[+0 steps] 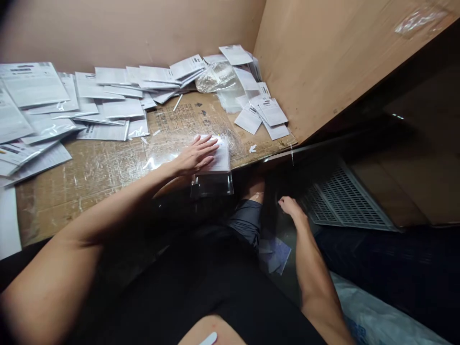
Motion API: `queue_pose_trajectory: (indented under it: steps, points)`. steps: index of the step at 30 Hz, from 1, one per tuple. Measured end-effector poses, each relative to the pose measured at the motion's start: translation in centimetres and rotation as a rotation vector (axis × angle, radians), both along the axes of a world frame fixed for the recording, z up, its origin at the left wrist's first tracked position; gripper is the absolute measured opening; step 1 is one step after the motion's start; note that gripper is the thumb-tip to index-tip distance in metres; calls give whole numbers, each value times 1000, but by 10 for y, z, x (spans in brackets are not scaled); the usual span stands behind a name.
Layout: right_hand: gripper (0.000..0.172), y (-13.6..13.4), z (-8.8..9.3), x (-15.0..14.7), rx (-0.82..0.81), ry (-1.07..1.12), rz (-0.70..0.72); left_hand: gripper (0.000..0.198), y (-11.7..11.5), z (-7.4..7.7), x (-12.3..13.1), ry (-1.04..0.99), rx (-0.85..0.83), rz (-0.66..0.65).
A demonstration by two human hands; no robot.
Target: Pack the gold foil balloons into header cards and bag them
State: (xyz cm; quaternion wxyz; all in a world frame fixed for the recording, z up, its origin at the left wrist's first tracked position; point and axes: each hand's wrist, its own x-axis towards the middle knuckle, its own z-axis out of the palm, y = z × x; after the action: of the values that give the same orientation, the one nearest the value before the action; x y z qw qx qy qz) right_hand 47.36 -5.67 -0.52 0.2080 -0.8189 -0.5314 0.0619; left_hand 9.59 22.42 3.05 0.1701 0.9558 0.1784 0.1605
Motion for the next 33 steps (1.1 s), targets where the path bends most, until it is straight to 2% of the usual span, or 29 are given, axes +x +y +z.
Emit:
queue_pose_trajectory:
  steps: [2,3,4,5,7,10,12,14,15,17,21,26,30,33]
  points:
    - [32,6,-10,-11,-27,-57,6,61,-16,3,-28,-54,16,-66]
    - [22,13,-12,-20,-28,-107,61,66,-24,3,-43,-46,31,-106]
    - [23,21,-15,-32,-14,-173,154,75,-33,2,-57,-1,50,-141]
    - [34,31,-17,-44,18,-248,279,81,-42,0,-69,55,79,-162]
    - [46,53,-23,-71,132,-375,548,81,-59,-10,-84,137,137,-142]
    - [39,82,-32,-101,335,-363,780,61,-75,-28,-84,83,124,-65]
    - [31,97,-33,-111,412,-237,862,47,-78,-36,-76,-10,7,-12]
    - [24,106,-31,-116,433,-73,908,38,-78,-37,-71,-95,-149,36]
    - [23,108,-28,-118,434,7,901,35,-77,-35,-69,-128,-217,63]
    - [26,110,-22,-126,459,155,799,31,-77,-30,-64,-182,-296,162]
    - [41,114,-12,-155,538,361,402,39,-78,-22,-43,-235,-286,517]
    - [46,138,-13,-185,439,269,7,42,-69,-21,-9,-301,-224,842]
    - [44,153,-18,-194,328,194,-113,42,-64,-21,-4,-276,-239,922]
    - [30,156,-17,-195,288,227,-130,41,-63,-18,-7,-231,-343,939]
